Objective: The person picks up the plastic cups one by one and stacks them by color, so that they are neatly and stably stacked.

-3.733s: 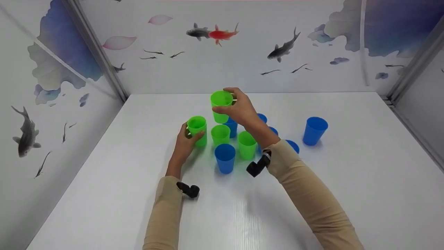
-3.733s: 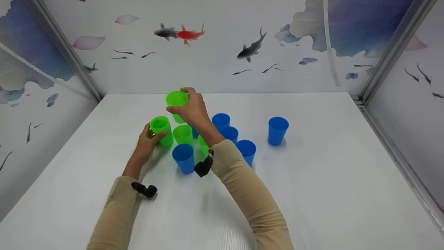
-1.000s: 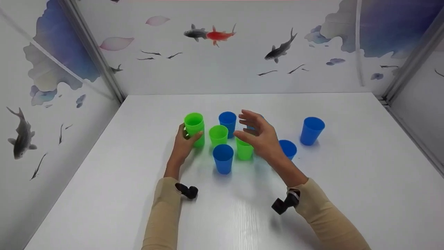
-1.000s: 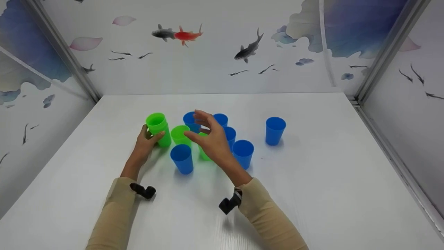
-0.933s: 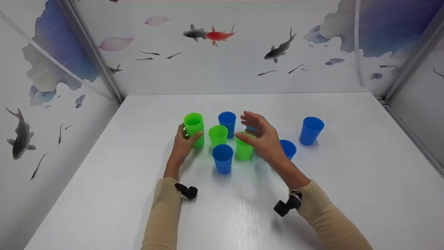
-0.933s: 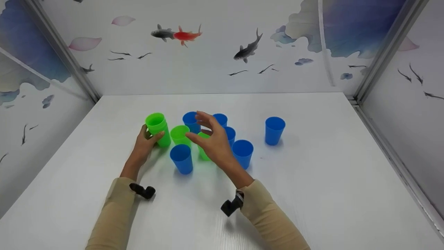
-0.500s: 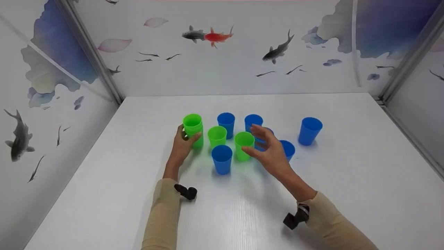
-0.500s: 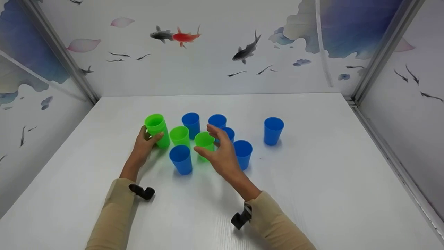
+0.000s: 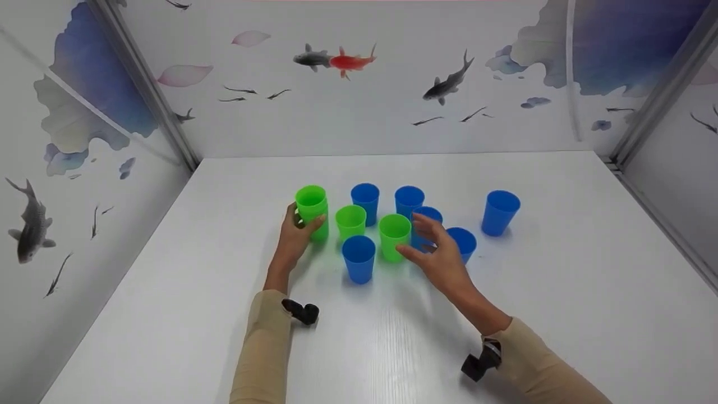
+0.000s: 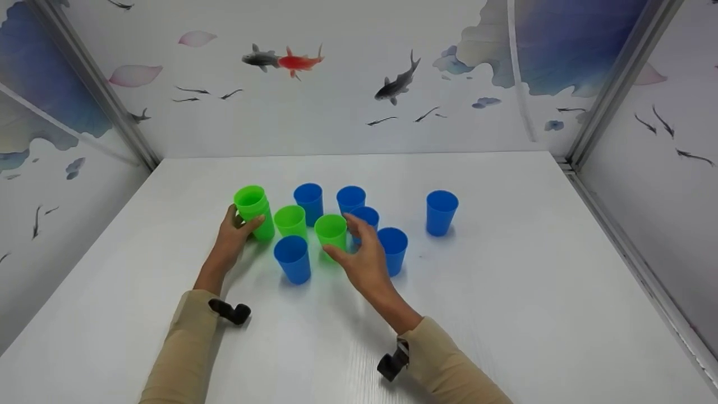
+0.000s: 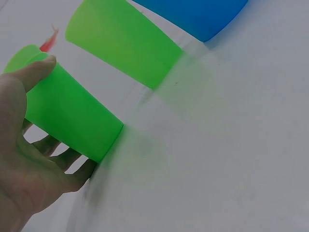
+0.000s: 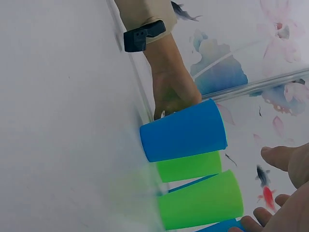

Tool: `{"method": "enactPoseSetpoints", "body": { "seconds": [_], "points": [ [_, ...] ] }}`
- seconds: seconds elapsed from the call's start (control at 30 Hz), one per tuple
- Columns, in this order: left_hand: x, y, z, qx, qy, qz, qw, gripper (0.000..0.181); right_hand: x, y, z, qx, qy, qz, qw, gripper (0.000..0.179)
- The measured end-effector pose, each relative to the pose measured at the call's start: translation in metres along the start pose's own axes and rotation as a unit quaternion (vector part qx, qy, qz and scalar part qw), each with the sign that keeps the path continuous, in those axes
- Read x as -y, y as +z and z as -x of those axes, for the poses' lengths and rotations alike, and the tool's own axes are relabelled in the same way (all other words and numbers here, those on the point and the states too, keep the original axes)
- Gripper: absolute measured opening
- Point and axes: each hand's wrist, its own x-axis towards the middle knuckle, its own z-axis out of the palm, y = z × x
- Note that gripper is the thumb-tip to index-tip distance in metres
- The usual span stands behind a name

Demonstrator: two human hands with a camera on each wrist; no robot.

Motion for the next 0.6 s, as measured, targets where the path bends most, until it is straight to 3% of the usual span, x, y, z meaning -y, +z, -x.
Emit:
{"method": "enactPoseSetpoints", "body": {
  "seconds": [0.43,0.6],
  "points": [
    [0.002,-0.001,0.000,0.007,0.026,0.017,0.9995,0.081,0.000,0.011,-0.001,-0.002,0.007,0.029,0.9995,0.078],
    [0.002,0.000,0.000,0.003,0.019,0.012,0.9997,0.082,0.001,0.014,-0.005,-0.004,0.011,0.027,0.9996,0.078]
  ]
}}
